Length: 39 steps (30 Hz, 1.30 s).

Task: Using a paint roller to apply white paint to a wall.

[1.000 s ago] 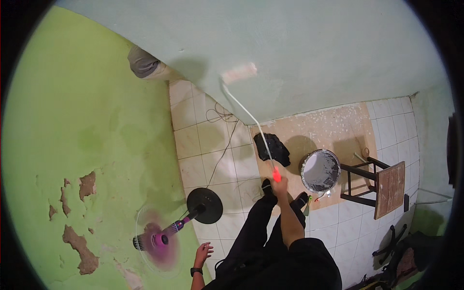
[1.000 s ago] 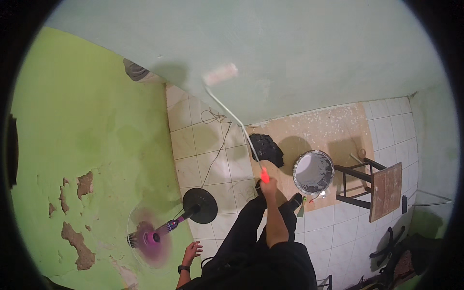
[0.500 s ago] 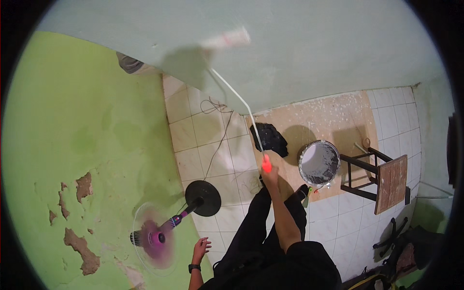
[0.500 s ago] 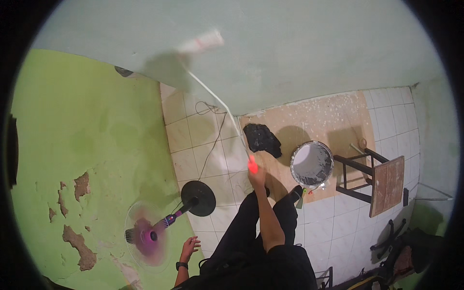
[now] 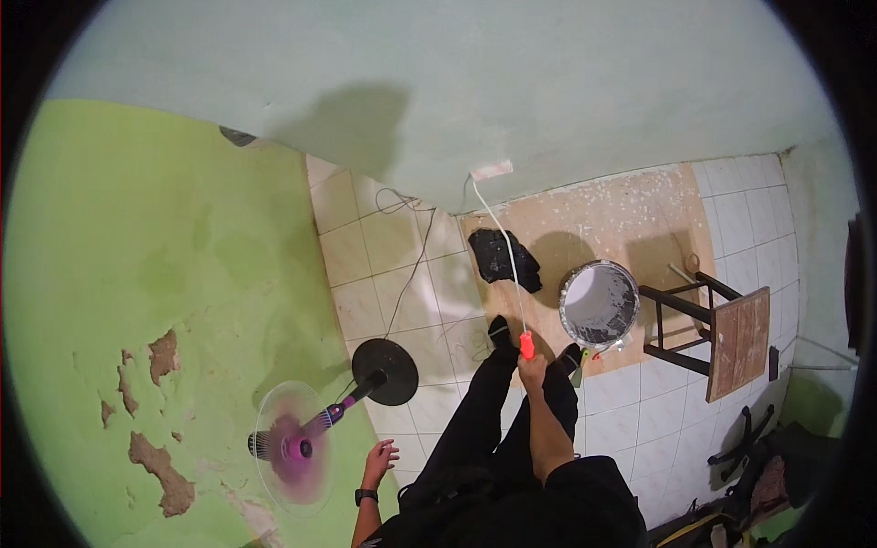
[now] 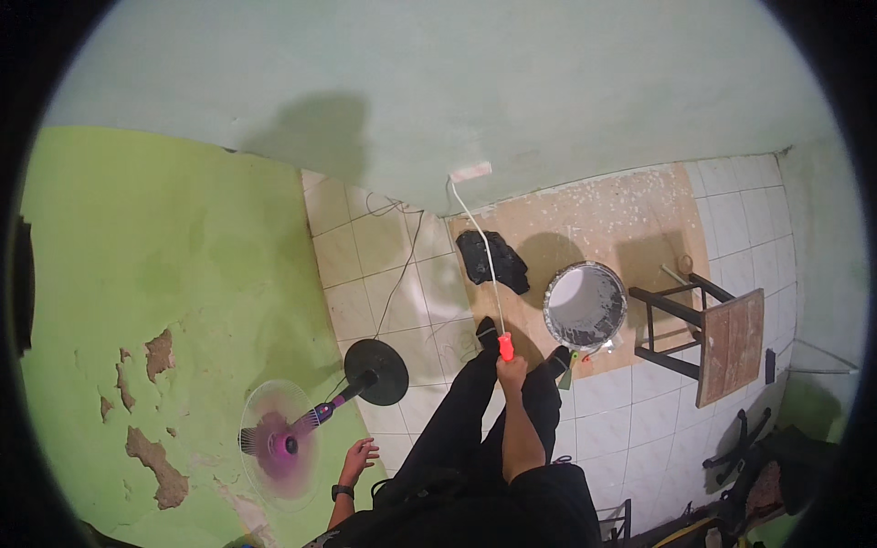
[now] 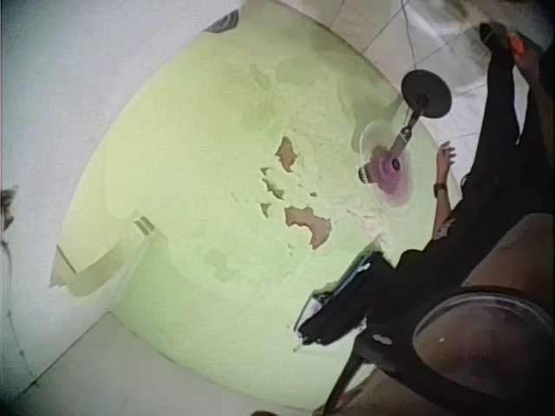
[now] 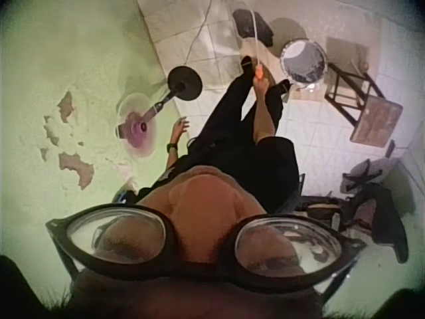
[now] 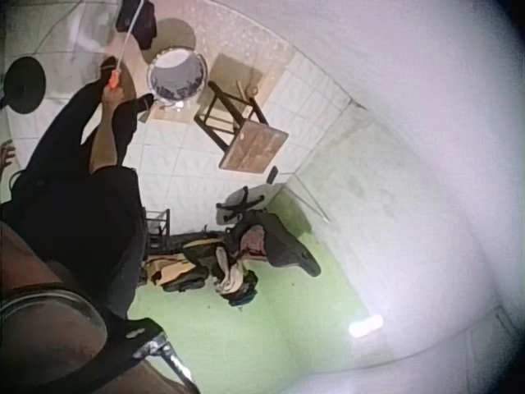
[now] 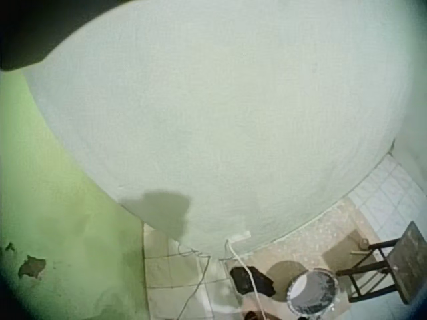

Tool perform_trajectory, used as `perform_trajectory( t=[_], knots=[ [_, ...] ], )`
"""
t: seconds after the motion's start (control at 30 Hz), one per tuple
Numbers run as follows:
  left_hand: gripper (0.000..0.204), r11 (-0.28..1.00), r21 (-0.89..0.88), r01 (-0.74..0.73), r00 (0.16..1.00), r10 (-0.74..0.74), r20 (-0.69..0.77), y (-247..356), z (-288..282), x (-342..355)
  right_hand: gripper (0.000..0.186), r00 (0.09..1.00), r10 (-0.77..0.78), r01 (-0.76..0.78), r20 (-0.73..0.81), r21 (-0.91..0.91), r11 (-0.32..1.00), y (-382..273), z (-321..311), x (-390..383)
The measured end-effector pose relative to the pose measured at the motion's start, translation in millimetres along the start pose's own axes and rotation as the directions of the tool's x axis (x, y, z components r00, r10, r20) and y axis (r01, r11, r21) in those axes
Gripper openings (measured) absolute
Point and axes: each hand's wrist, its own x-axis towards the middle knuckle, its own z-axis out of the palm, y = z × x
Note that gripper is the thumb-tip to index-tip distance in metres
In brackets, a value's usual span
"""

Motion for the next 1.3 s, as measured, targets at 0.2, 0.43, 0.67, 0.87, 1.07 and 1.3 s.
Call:
perform_trajectory(
  t=[0.2, 0.43, 0.67, 0.87, 1.07, 1.3],
  knots=[
    [0.034, 0.999, -0.033, -0.013, 0.999, 0.015, 0.05, -2, 1, 8, 0.033, 0.951, 0.174, -0.182, 0.254, 0.007, 0.983, -90, -83, -38],
    [0.034, 0.988, -0.103, -0.115, 0.982, 0.128, 0.135, 61, 30, 31, 0.03, 0.793, 0.192, -0.342, 0.578, 0.161, 0.926, -205, -248, -102],
    [0.037, 0.968, -0.195, -0.159, 0.956, 0.2, 0.216, 103, 34, 51, 0.024, 0.691, 0.034, -0.458, 0.722, 0.401, 0.794, -371, -378, -149],
    [0.036, 0.96, -0.246, -0.131, 0.964, 0.181, 0.193, 99, 8, 55, 0.023, 0.659, -0.013, -0.606, 0.752, 0.541, 0.583, -415, -351, -156],
    [0.037, 0.972, -0.233, -0.02, 0.989, 0.052, 0.136, 63, -20, 47, 0.019, 0.737, 0.026, -0.54, 0.676, 0.564, 0.625, -353, -199, -13],
    [0.041, 0.948, -0.318, 0.021, 0.997, 0.005, 0.079, 23, -37, 38, 0.021, 0.719, 0.047, -0.556, 0.693, 0.534, 0.638, -431, -337, -135]
  ],
)
